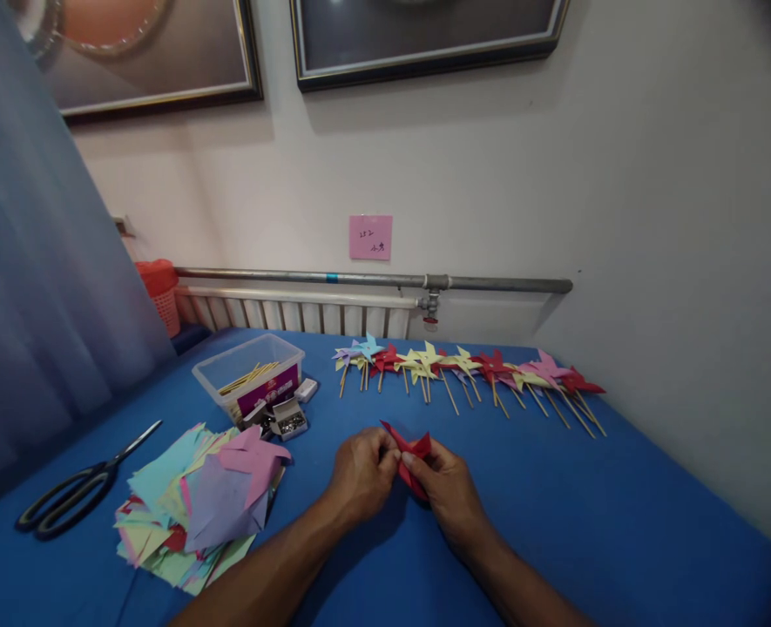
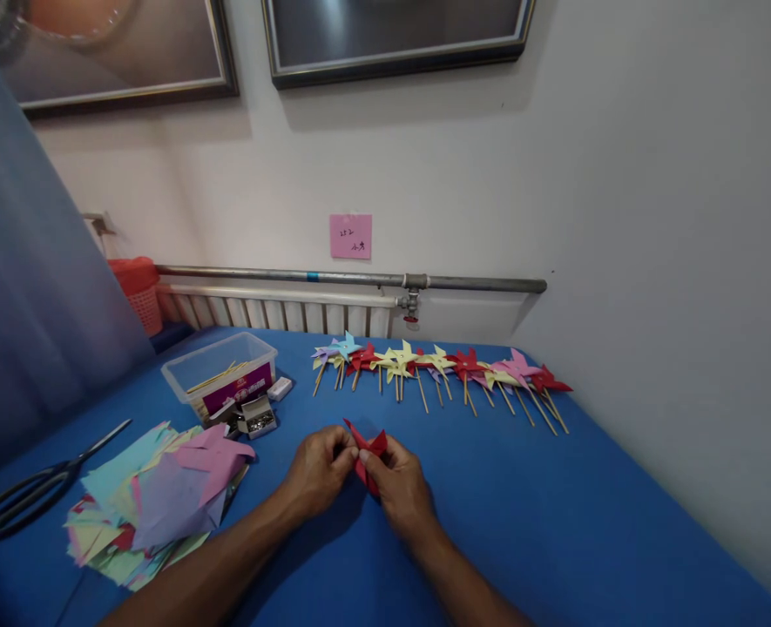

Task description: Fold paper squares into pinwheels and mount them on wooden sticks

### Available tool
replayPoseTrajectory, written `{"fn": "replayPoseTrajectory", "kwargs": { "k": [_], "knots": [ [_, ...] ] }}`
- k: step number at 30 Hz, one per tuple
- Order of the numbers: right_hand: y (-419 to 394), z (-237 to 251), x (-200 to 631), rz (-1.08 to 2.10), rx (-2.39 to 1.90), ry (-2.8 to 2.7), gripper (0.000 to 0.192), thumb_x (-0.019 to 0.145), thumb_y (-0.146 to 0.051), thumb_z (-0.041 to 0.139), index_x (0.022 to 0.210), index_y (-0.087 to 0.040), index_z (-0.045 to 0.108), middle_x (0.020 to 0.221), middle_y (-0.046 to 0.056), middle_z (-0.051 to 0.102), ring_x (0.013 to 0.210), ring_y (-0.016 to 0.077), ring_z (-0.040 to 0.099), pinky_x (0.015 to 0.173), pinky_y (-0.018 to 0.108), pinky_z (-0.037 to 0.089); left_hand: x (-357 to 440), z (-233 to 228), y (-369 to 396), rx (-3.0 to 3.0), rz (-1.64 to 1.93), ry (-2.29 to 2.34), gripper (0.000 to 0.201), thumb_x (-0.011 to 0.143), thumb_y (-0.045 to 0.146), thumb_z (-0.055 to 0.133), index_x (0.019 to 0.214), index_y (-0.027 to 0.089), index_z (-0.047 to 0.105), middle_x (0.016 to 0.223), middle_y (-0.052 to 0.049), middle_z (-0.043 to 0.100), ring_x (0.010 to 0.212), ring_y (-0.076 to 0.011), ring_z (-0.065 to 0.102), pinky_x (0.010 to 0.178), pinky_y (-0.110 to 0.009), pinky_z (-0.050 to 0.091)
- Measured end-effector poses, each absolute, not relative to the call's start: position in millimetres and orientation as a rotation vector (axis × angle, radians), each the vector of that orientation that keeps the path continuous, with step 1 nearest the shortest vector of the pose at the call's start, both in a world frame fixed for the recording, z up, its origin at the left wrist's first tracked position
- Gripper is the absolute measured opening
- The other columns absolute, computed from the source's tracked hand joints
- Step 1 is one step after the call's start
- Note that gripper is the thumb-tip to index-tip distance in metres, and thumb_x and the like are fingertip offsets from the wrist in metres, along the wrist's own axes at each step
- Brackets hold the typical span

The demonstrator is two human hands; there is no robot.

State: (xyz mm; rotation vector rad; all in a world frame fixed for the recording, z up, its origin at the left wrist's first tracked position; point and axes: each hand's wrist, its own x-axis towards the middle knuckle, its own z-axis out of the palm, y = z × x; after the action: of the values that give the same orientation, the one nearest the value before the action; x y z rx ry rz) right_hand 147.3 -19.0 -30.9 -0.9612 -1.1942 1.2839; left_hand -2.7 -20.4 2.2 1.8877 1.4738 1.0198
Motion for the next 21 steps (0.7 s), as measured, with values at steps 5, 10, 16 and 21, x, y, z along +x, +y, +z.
{"fn": "replayPoseTrajectory", "kwargs": {
  "k": [5,10,16,21],
  "knots": [
    [-14.8,-35.0,147.2,1.341,-0.924,-1.159,0.039,0.067,-0.048,0.084,0.090,-0.018,0.074,0.078,0.002,0.071,0.070,0.0168,0.060,0.067,0.027,0.045,-2.1,2.2,-20.6,1.814,1.044,1.494,0.012,0.080,0.022,0.054,0.069,0.019,0.060,0.067,0.001,0.061,0.064,-0.0129,0.052,0.062,-0.025,0.033],
    [-11.1,-36.9,147.7,1.365,-0.950,-1.031,0.039,0.061,-0.045,0.088,0.085,-0.018,0.072,0.075,0.001,0.072,0.067,0.0169,0.060,0.067,0.028,0.046,-4.8,1.1,-15.0,1.615,1.154,1.491,0.014,0.078,0.028,0.058,0.068,0.018,0.059,0.061,0.002,0.058,0.059,-0.0121,0.049,0.059,-0.025,0.033],
    [-18.0,-25.7,148.3,1.455,-0.850,-1.015,0.036,0.066,-0.042,0.087,0.088,-0.019,0.072,0.078,0.002,0.074,0.073,0.0187,0.065,0.076,0.032,0.049,-4.4,6.0,-12.0,1.116,1.145,1.116,0.026,0.069,0.040,0.069,0.069,0.016,0.060,0.056,0.002,0.055,0.053,-0.0104,0.046,0.056,-0.025,0.035],
    [-17.1,-27.3,148.4,1.462,-0.873,-1.062,0.039,0.065,-0.045,0.087,0.090,-0.018,0.071,0.081,0.003,0.075,0.072,0.0185,0.065,0.073,0.031,0.049,-2.7,6.0,-14.0,1.025,1.089,0.976,0.030,0.055,0.033,0.080,0.062,0.015,0.058,0.054,0.002,0.055,0.049,-0.0079,0.044,0.052,-0.023,0.033]
  ]
}}
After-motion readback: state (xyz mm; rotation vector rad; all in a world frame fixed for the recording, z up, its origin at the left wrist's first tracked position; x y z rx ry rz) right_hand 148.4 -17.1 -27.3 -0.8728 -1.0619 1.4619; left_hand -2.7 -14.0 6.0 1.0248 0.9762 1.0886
